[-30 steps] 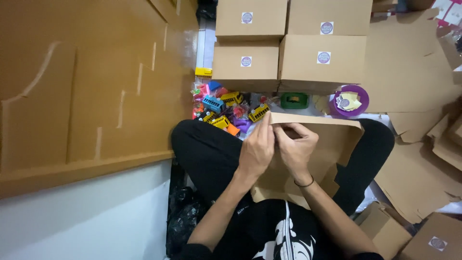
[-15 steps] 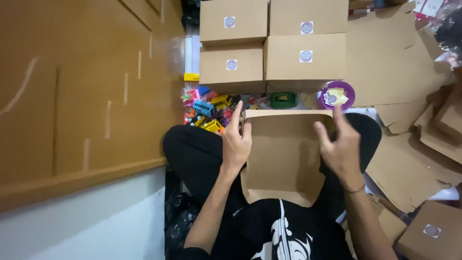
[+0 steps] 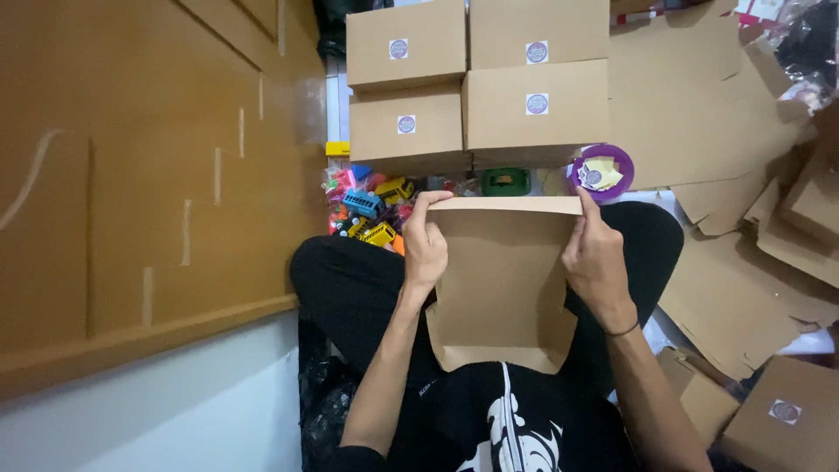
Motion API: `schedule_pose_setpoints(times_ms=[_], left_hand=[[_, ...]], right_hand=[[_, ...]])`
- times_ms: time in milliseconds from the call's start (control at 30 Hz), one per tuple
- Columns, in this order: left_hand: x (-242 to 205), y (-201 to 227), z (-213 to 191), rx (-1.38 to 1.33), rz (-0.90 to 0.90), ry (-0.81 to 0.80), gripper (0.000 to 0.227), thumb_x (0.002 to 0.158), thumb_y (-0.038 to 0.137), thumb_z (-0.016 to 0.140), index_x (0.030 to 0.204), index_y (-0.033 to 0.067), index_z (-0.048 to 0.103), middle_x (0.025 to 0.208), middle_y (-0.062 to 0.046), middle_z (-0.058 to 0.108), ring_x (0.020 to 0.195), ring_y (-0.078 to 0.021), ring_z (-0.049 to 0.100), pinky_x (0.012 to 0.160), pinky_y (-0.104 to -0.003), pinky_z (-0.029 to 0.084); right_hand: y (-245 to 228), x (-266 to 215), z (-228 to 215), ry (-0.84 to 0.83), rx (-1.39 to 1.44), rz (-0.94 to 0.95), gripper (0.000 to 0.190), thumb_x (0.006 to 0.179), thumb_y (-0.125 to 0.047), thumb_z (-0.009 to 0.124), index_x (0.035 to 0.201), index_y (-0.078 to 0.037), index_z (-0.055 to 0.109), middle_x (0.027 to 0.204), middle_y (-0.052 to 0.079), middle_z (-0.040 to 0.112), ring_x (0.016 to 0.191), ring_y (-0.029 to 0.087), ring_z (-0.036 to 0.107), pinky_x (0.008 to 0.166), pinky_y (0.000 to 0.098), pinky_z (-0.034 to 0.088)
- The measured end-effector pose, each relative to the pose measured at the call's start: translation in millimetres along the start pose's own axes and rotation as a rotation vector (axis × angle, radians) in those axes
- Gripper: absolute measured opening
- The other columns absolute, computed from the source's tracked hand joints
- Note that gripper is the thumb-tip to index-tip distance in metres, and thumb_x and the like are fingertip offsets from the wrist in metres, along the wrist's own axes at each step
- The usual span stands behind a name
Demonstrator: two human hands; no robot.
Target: Assembling a cardboard box by folding pre-cut flaps into a 3D structure
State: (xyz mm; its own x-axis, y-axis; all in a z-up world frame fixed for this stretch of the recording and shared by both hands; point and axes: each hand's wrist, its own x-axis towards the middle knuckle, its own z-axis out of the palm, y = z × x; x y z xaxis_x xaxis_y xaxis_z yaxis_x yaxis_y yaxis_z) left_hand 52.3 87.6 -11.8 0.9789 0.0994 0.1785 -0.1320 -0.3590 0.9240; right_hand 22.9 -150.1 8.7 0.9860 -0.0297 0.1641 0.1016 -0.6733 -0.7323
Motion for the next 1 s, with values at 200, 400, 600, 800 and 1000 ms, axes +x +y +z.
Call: schedule_pose_setpoints(times_ms=[200,400,600,800,1000], left_hand=[[3.2,1.7,-5.4,-0.101,0.053,-0.155,0.068,0.079,-0.017,0.03,0.121,0.0161,0.073,0.117,-0.009,0.074,0.118,-0.0303,0.066,0.108,-0.044,0.047],[9.8,11.6,-13.9,-0.291,0.041,-0.284,0.039,0.102,-0.004,0.044,0.117,0.0143,0.074,0.123,-0.008,0.072,0.123,-0.0228,0.064,0.11,-0.04,0.044],[10.1,-3.3,-14.0,-0.134,0.074,-0.294,0.061,0.084,-0.018,0.033,0.115,0.015,0.075,0.111,-0.008,0.075,0.115,-0.0293,0.068,0.105,-0.044,0.049],[8.4,-12.6,-10.0,-0.139,0.049,-0.201,0.067,0.077,-0.017,0.031,0.126,0.011,0.068,0.113,-0.015,0.073,0.115,-0.0321,0.066,0.104,-0.048,0.048],[-17.5,-12.1,-5.3,-0.892,-0.199,-0.31,0.064,0.105,0.042,0.054,0.16,0.0158,0.034,0.142,0.002,0.057,0.119,-0.0049,0.057,0.109,-0.031,0.048]], right_hand=[[-14.5,5.5,-19.3,-0.015,0.047,0.055,0.054,0.106,0.012,0.04,0.159,0.01,0.035,0.087,0.039,0.068,0.072,0.049,0.069,0.069,0.0513,0.054],[-8.6,19.4,-39.7,-0.196,-0.037,0.033,0.048,0.103,-0.004,0.055,0.151,-0.007,0.056,0.084,0.027,0.074,0.074,0.042,0.074,0.066,0.048,0.058],[-1.3,23.9,-36.9,-0.314,-0.186,-0.002,0.062,0.098,0.006,0.048,0.159,-0.006,0.045,0.086,0.033,0.073,0.076,0.049,0.074,0.069,0.0533,0.058],[10.3,15.8,-21.4,-0.061,0.12,0.022,0.071,0.096,0.008,0.055,0.163,0.003,0.032,0.077,0.037,0.067,0.074,0.05,0.069,0.066,0.0534,0.051],[81.2,-7.5,20.3,-0.219,0.858,0.157,0.083,0.099,-0.061,0.035,0.163,-0.01,0.024,0.158,0.029,0.036,0.128,0.039,0.052,0.101,0.056,0.046]])
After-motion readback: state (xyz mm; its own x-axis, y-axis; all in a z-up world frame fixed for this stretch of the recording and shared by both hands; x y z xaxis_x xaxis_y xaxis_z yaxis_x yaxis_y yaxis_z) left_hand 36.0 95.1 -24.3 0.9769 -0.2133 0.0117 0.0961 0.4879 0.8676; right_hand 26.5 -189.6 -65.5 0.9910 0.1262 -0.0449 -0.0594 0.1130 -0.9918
